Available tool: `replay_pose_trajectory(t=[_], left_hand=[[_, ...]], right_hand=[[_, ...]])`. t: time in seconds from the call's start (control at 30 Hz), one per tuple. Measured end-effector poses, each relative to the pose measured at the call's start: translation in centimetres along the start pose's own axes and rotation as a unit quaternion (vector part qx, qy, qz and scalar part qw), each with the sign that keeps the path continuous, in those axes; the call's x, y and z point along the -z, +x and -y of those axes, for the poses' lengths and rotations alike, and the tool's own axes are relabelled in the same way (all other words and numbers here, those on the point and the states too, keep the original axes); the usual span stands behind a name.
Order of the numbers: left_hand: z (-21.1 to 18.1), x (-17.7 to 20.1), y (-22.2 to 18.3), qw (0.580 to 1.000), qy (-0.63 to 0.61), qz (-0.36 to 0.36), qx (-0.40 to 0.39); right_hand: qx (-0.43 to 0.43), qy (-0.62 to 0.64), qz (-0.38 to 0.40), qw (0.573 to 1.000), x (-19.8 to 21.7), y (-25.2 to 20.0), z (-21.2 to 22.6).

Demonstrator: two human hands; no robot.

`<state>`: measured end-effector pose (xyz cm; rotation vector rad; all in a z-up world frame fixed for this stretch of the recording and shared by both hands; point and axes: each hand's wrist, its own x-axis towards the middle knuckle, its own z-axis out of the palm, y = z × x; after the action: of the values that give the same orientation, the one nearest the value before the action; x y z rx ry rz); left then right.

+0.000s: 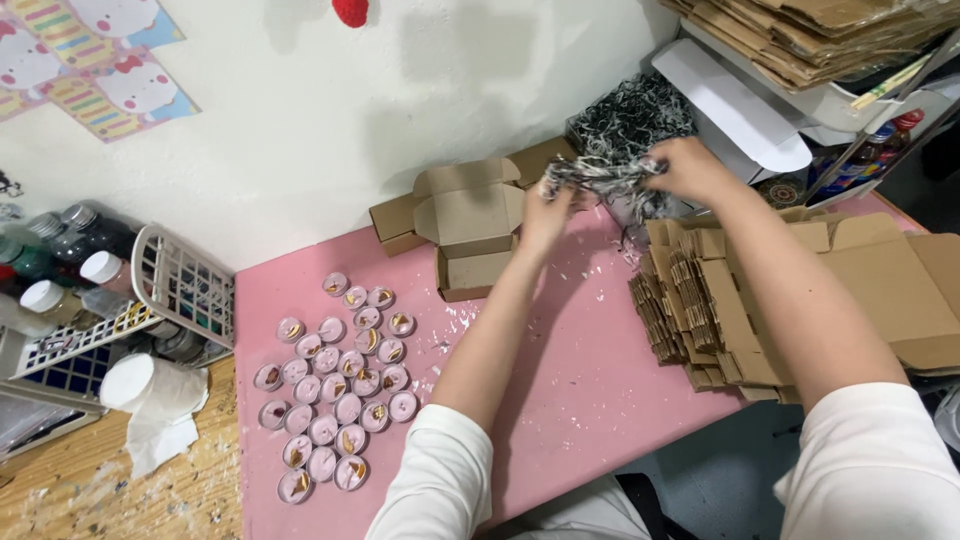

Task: Folding cardboard boxes, placing paper filling material inside, and packing candle tins into plastic sleeves and boxes.

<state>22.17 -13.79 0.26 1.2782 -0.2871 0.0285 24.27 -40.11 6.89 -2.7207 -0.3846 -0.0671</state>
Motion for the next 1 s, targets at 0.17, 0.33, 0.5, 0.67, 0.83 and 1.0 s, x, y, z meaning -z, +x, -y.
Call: replay_pose_trajectory(t=[0.17,0.33,0.5,0.67,0.83,1.0], left_hand=[[-5.3,4.7,-2.8,0.998,-0.020,-0.046,-0.033],[-8.8,9.3,-5.4,0.990,0.015,-0.049,-0.133],[-14.4,10.5,-8.9,0.982,0.131,-0.069,-0.113],[-16.4,10.7,-10.0,0.981,0.117,-0.056,-0.143],[-17.5,10.5,-10.3,0.985,0.090,-0.041,-0.144],[-18.6,10.9,-11.0,0.986,0.066,-0.053,-0.144]], right_hand=[[-0.039,-0.116,-0.081,0.989,1.2,-1.2,0.2],[-0.149,-0.194,-0.054,0.968,-0.1,0.1,-4.0],[-0.160,-0.088,-0.018,0.983,4.0,-2.0,3.7],[-0.004,-0.066,-0.050,0.997,5.0,-3.3,14.0],[0.089,-0.042,0.085,0.991,-0.9,-3.9,20.9],[-0.052,-0.160,0.149,0.974,-7.0,-0.1,15.7]])
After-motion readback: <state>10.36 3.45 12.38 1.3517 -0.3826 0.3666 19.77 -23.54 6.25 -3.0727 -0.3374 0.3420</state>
